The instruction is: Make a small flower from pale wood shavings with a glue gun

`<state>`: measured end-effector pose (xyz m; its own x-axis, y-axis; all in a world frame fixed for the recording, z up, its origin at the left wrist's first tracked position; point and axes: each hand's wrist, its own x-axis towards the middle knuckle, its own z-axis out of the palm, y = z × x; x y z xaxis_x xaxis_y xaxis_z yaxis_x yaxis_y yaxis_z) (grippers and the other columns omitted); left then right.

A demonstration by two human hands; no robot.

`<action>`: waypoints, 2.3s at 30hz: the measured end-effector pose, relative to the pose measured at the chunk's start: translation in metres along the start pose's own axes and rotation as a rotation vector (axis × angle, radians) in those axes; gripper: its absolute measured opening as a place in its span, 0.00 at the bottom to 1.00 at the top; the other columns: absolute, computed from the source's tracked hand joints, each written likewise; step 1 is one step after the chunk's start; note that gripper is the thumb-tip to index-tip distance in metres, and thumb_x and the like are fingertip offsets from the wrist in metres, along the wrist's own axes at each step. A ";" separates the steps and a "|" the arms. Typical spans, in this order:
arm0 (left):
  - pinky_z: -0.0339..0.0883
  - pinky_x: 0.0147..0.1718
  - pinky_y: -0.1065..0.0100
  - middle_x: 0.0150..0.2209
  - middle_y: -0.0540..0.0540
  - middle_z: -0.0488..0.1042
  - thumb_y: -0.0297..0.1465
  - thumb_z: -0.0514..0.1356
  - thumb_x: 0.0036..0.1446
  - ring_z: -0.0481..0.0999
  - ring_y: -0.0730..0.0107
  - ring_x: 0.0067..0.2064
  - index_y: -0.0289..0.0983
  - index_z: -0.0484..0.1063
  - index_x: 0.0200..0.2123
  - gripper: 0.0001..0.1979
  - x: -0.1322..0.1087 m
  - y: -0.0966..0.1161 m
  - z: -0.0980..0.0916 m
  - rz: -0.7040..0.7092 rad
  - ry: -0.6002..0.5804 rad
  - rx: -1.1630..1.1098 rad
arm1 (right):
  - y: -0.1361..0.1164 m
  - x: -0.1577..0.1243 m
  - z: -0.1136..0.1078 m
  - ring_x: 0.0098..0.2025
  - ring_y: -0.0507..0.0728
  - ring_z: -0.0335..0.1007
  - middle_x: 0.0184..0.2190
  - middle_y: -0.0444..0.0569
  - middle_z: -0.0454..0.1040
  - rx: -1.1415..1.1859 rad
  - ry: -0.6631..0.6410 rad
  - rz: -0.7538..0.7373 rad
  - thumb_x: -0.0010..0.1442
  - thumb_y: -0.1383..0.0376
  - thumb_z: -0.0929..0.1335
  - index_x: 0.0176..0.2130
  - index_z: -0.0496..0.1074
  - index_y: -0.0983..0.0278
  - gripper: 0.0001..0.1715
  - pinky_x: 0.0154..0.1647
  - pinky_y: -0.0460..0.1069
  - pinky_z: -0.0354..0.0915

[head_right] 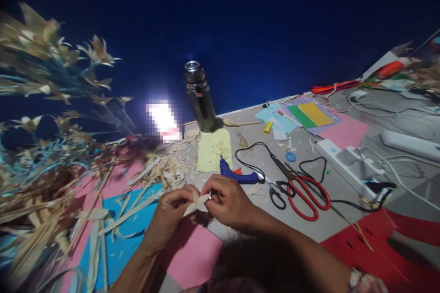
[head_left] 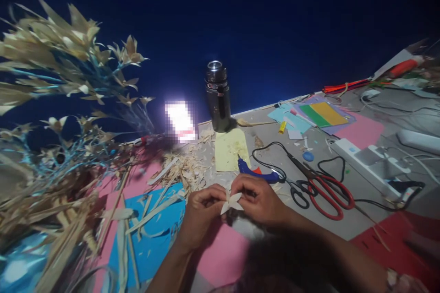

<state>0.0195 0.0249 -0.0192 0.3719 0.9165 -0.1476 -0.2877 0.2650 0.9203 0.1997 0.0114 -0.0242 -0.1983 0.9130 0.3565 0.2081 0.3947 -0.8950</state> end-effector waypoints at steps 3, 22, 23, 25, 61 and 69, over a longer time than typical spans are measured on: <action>0.66 0.21 0.72 0.24 0.51 0.72 0.33 0.76 0.45 0.69 0.77 0.20 0.34 0.79 0.24 0.11 -0.001 -0.003 0.002 -0.029 0.034 0.000 | 0.000 -0.001 0.002 0.30 0.53 0.67 0.28 0.46 0.70 -0.042 0.012 -0.001 0.53 0.76 0.66 0.31 0.72 0.64 0.08 0.29 0.45 0.59; 0.61 0.23 0.71 0.22 0.52 0.68 0.25 0.67 0.50 0.67 0.75 0.21 0.36 0.78 0.25 0.04 -0.004 -0.009 0.012 0.121 0.153 0.104 | -0.005 -0.002 0.002 0.28 0.48 0.63 0.41 0.49 0.70 0.001 0.119 -0.132 0.56 0.77 0.68 0.39 0.74 0.62 0.13 0.25 0.43 0.62; 0.62 0.24 0.71 0.21 0.52 0.68 0.26 0.67 0.50 0.67 0.75 0.21 0.36 0.78 0.25 0.04 -0.004 -0.008 0.012 0.119 0.153 0.108 | -0.005 -0.001 0.002 0.28 0.48 0.63 0.41 0.49 0.70 -0.010 0.110 -0.137 0.57 0.76 0.68 0.39 0.75 0.62 0.12 0.25 0.43 0.62; 0.61 0.24 0.71 0.20 0.52 0.67 0.28 0.68 0.52 0.66 0.74 0.21 0.36 0.77 0.25 0.05 -0.004 -0.008 0.014 0.113 0.161 0.108 | -0.004 -0.001 0.002 0.30 0.50 0.66 0.41 0.50 0.71 -0.028 0.113 -0.143 0.58 0.75 0.69 0.37 0.75 0.62 0.10 0.26 0.44 0.63; 0.56 0.20 0.74 0.13 0.56 0.65 0.39 0.72 0.49 0.60 0.77 0.17 0.37 0.72 0.28 0.15 -0.004 -0.015 0.016 0.042 0.167 -0.091 | 0.018 -0.008 0.008 0.30 0.57 0.69 0.29 0.48 0.73 -0.682 0.006 -0.267 0.62 0.74 0.63 0.35 0.70 0.62 0.09 0.30 0.50 0.55; 0.53 0.19 0.76 0.14 0.59 0.60 0.40 0.73 0.51 0.56 0.81 0.17 0.37 0.64 0.26 0.21 0.003 -0.022 0.010 -0.019 0.089 -0.293 | 0.021 -0.008 0.011 0.31 0.57 0.70 0.29 0.49 0.74 -0.625 0.036 -0.308 0.65 0.73 0.63 0.35 0.71 0.63 0.09 0.33 0.50 0.58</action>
<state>0.0361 0.0188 -0.0359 0.3044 0.9297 -0.2073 -0.5287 0.3459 0.7751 0.1951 0.0111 -0.0487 -0.3075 0.7483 0.5877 0.6615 0.6121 -0.4333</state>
